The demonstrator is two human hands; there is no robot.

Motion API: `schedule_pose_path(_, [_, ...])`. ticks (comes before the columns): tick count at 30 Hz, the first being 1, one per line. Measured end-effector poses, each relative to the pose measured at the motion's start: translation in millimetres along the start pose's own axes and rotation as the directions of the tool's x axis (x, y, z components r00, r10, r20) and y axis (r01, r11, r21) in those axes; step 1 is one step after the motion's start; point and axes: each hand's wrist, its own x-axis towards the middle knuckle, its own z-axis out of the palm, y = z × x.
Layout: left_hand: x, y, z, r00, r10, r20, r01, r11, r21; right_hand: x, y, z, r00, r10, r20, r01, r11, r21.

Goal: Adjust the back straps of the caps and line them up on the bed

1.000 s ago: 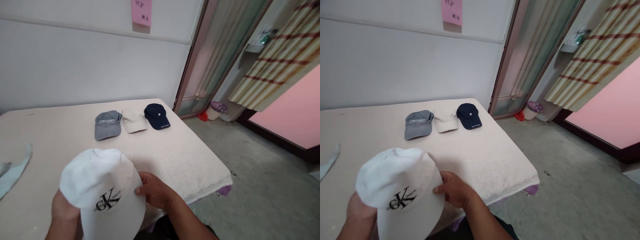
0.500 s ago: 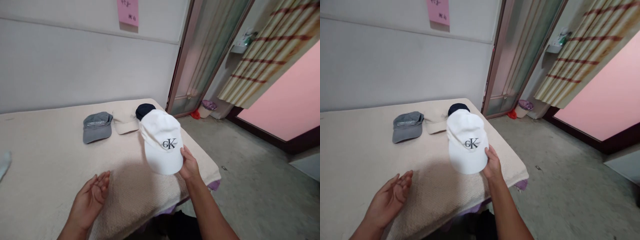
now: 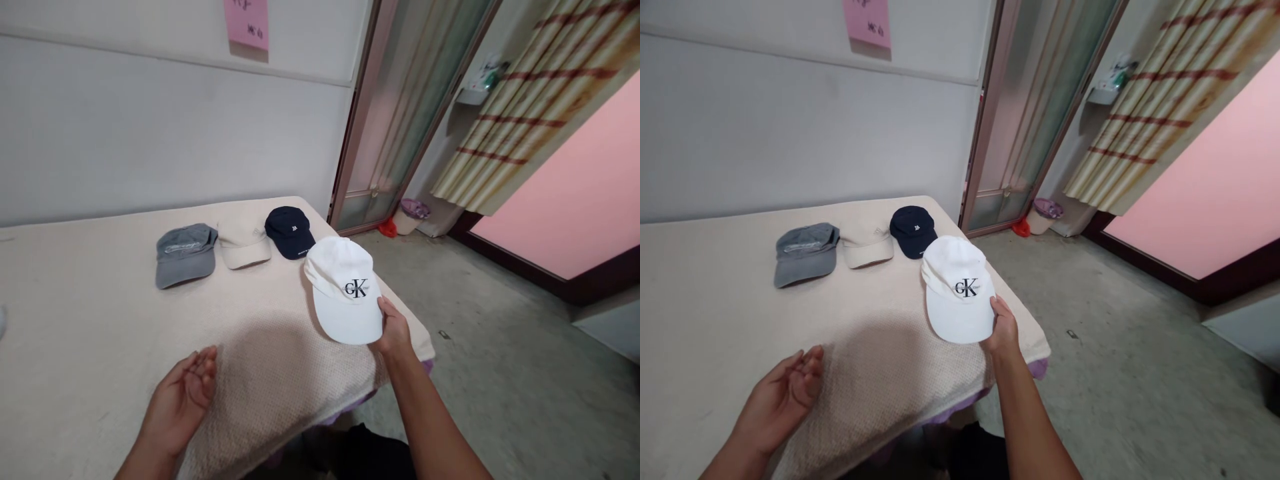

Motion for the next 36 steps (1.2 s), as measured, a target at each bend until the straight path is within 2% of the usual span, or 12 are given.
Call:
schedule_pose_path(2, [1.5,-0.5,-2.3,1.0,0.001,-0.003,-0.001,1.0,0.007,4.0,2.2,-5.7,0.998,-0.027,-0.048,0.02,0.99,-0.142])
schedule_pose_path(5, [2.6,-0.8,-5.4,1.0,-0.001,0.003,0.001,1.0,0.01,9.0,6.7,-13.9,0.977,-0.151,-0.152,0.088,0.929,-0.36])
schedule_pose_path(8, [1.8,-1.2,-6.0,1.0,0.006,0.006,-0.006,1.0,0.006,11.9,9.2,-17.4,0.923,-0.305,-0.237,0.168,0.87,-0.464])
schedule_pose_path(11, [-0.2,-1.2,-4.7,1.0,0.003,0.012,-0.003,1.0,0.0,10.9,7.3,-12.7,0.852,-0.458,-0.254,0.256,0.787,-0.561])
schedule_pose_path(14, [-2.3,0.5,-4.6,1.0,0.024,-0.019,-0.025,1.0,-0.008,2.7,5.4,2.3,0.773,-0.613,-0.163,0.363,0.639,-0.678])
schedule_pose_path(17, [-5.1,4.7,-8.5,0.998,0.042,-0.054,-0.043,0.999,-0.025,-14.9,11.1,26.4,0.707,-0.7,0.103,0.498,0.388,-0.776])
schedule_pose_path(19, [-7.7,8.8,-13.6,0.998,0.041,-0.05,-0.043,0.998,-0.039,-31.6,20.4,45.6,0.713,-0.654,0.252,0.576,0.342,-0.742])
schedule_pose_path(21, [-10.8,14.0,-20.4,0.997,0.061,-0.047,-0.063,0.997,-0.053,-51.0,33.1,65.8,0.719,-0.595,0.359,0.633,0.349,-0.691])
schedule_pose_path(24, [-15.9,24.2,-32.0,0.992,0.114,-0.055,-0.119,0.989,-0.09,-82.1,56.0,95.9,0.742,-0.449,0.497,0.666,0.418,-0.617])
schedule_pose_path(27, [-22.3,38.0,-43.9,0.986,0.146,-0.077,-0.156,0.978,-0.139,-111.7,82.0,123.2,0.732,-0.311,0.606,0.673,0.465,-0.575])
schedule_pose_path(32, [-37.6,68.1,-68.4,0.949,0.258,-0.181,-0.299,0.918,-0.26,-155.9,129.3,154.4,0.653,-0.047,0.756,0.672,0.496,-0.549])
schedule_pose_path(36, [-54.9,96.4,-97.1,0.912,0.332,-0.239,-0.396,0.863,-0.313,-186.6,162.6,169.4,0.521,0.143,0.842,0.702,0.49,-0.517])
